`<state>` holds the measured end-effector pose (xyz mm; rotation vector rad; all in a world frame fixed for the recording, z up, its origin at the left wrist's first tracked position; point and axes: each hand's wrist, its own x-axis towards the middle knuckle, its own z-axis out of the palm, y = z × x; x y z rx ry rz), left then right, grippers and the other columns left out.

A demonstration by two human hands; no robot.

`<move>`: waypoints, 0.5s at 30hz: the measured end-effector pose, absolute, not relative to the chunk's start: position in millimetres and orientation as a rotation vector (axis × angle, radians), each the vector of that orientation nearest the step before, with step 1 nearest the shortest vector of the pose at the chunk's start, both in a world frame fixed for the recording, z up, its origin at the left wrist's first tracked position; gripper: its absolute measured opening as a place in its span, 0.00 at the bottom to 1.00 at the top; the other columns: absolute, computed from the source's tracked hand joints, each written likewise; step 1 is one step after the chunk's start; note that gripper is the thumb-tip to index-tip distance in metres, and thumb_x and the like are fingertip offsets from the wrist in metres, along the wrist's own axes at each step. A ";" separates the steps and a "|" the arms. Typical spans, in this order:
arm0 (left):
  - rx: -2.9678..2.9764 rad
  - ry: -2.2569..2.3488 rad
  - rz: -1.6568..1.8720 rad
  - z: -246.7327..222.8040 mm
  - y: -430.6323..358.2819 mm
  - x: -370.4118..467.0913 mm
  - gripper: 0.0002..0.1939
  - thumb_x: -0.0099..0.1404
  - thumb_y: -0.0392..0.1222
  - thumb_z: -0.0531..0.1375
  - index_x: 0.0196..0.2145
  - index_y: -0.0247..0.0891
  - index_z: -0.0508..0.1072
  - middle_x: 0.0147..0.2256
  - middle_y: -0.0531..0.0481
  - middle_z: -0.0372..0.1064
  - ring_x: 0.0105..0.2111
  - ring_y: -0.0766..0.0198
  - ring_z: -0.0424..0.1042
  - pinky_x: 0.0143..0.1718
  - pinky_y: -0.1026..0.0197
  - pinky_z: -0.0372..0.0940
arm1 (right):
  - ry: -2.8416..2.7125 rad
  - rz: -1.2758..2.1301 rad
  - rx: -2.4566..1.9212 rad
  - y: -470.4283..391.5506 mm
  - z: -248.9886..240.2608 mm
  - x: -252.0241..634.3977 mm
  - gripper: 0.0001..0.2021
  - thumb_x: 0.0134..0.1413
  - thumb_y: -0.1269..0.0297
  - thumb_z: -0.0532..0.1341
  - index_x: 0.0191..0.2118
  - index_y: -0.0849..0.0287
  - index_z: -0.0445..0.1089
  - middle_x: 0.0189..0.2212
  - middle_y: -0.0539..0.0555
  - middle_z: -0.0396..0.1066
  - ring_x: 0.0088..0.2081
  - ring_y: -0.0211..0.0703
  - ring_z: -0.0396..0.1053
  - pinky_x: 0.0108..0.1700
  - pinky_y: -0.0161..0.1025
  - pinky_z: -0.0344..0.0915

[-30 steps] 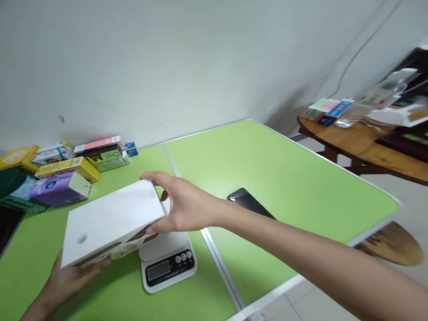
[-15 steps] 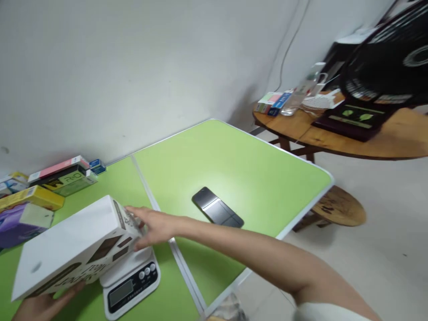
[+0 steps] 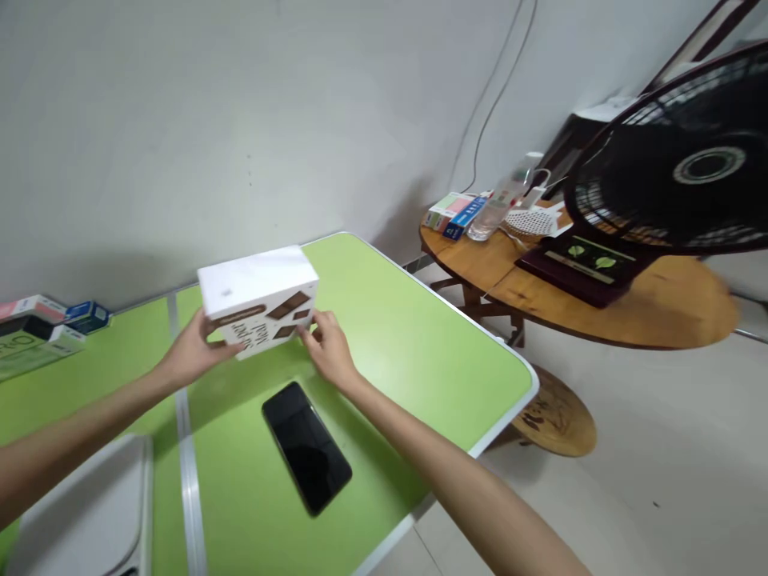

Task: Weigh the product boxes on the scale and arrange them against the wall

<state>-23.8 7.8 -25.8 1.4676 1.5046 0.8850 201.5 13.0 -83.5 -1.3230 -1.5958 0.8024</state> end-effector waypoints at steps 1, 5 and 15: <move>1.490 1.457 0.905 -32.6 32.9 -4.0 0.36 0.44 0.35 0.70 0.51 0.43 0.63 0.54 0.42 0.64 0.54 0.49 0.64 0.49 0.46 0.68 | -1.528 0.818 -1.375 29.8 -90.4 212.6 0.15 0.55 0.61 0.55 0.48 0.58 0.67 0.41 0.57 0.65 0.30 0.41 0.65 0.37 0.45 0.68; 1.503 1.428 0.934 -59.2 127.2 56.2 0.38 0.44 0.29 0.69 0.51 0.42 0.62 0.53 0.41 0.63 0.56 0.49 0.61 0.53 0.43 0.63 | -1.293 0.790 -1.459 104.9 -108.6 245.9 0.22 0.52 0.58 0.57 0.53 0.58 0.60 0.49 0.60 0.61 0.39 0.46 0.67 0.44 0.47 0.68; 1.265 1.402 1.164 -115.1 300.6 97.6 0.41 0.45 0.28 0.67 0.55 0.42 0.58 0.39 0.48 0.70 0.43 0.54 0.72 0.46 0.47 0.66 | -1.299 0.710 -1.491 290.6 -125.2 268.2 0.24 0.40 0.61 0.63 0.46 0.61 0.63 0.47 0.60 0.64 0.52 0.54 0.61 0.56 0.51 0.58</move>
